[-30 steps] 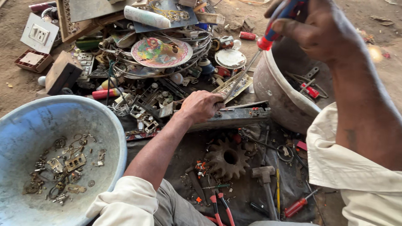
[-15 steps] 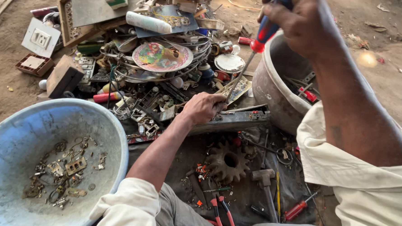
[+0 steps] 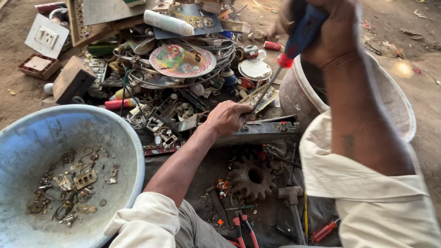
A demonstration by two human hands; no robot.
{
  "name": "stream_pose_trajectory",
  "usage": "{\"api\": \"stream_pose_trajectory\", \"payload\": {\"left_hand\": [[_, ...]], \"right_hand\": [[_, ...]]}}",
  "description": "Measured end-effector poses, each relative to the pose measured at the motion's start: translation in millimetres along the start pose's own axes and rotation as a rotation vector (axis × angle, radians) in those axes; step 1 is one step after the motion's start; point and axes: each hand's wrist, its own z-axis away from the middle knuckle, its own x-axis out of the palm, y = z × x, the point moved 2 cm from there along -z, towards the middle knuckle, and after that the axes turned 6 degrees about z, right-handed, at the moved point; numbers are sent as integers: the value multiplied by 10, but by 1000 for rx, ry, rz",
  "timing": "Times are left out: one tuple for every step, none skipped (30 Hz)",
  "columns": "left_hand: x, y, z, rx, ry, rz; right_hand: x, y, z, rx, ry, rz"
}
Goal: The person sits on the ground and uses a screwdriver to remove screws from a metal casing, then takes apart the internal components of a device including a large gear.
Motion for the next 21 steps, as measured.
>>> {"api": "stream_pose_trajectory", "payload": {"left_hand": [[15,1,-8,-35,-18,12],[31,4,-15,-62,-20,19],[43,-1,-17,-96,-17,23],[55,-8,-18,-128,-13,26],[65,-7,-21,-89,-12,17],[70,-11,-20,-49,-9,7],[74,-16,-25,-6,-8,-4],[76,-23,-28,25,-4,-1],[73,-32,-31,52,-1,-1],[73,-34,-39,82,1,-2],[74,-44,-47,58,-15,-19],[76,-44,-62,31,-23,-34],[74,-44,-64,-5,-32,-53],[74,-39,-73,-35,-36,-46],[76,-31,-76,-64,-42,-36],[73,-22,-74,-97,-46,-24],[64,-3,-71,-65,-29,-31],[56,13,-66,-35,-15,-43],[44,22,-57,-5,-8,-56],[42,26,-50,3,-15,75],[33,23,-43,13,-17,203]], "right_hand": [[-22,-7,-6,-3,65,61],[-77,-33,-17,-44,300,119],[-94,-14,0,-62,501,172],[-118,-20,-1,-76,698,181],[-91,17,28,-115,764,131],[-61,29,41,-162,740,76],[-33,18,66,-196,646,30],[16,-1,62,-183,367,-31],[64,-35,77,-124,87,-88],[77,-53,67,-78,10,-124],[91,-67,60,-28,-66,-155],[47,-83,28,-21,104,-28],[31,-50,-7,-16,272,91],[-14,-18,-26,-47,551,84],[-59,26,-7,-68,833,76],[-92,92,9,-81,1112,67],[-98,128,2,-109,866,43],[-100,170,24,-135,621,15],[-110,192,55,-162,381,-17],[-144,208,109,-111,205,-73],[-176,205,126,-65,25,-126]]}}
